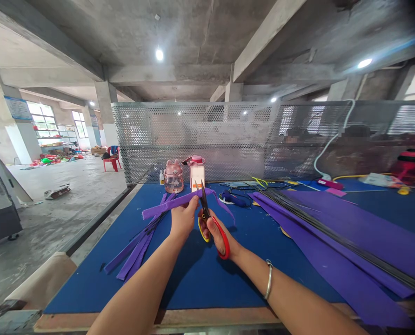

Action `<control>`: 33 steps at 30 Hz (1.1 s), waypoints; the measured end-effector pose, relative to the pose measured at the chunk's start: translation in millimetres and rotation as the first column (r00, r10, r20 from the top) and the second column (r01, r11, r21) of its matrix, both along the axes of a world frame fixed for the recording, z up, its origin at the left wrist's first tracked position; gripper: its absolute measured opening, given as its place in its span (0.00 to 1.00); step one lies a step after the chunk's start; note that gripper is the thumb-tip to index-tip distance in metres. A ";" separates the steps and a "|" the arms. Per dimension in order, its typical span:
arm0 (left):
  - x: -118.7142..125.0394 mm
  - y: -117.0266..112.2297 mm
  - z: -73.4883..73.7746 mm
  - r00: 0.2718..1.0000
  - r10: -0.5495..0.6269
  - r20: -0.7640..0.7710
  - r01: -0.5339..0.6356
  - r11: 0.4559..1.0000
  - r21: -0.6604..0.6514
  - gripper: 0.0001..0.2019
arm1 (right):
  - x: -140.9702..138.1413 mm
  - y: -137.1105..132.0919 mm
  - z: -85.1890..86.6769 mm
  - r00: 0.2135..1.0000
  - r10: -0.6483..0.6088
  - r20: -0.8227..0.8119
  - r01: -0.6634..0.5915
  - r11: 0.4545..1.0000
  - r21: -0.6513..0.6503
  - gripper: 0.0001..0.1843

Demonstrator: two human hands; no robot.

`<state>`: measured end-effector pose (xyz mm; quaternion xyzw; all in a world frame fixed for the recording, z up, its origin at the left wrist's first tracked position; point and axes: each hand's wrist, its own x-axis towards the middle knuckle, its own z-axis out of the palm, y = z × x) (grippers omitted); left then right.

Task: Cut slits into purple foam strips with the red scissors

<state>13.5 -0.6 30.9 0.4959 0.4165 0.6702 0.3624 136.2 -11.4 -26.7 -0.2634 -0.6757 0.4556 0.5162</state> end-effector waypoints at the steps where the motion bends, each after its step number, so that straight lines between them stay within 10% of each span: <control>1: 0.0 0.0 -0.1 1.000 0.005 -0.005 -0.005 1.000 0.003 0.16 | -0.1 -0.5 0.7 1.000 -0.005 0.000 0.005 1.000 -0.003 0.35; 33: -3.4 6.1 -6.0 0.995 0.027 -0.096 -0.025 0.999 0.029 0.17 | -5.0 -0.1 0.9 0.967 -0.250 0.056 0.254 0.964 -0.079 0.30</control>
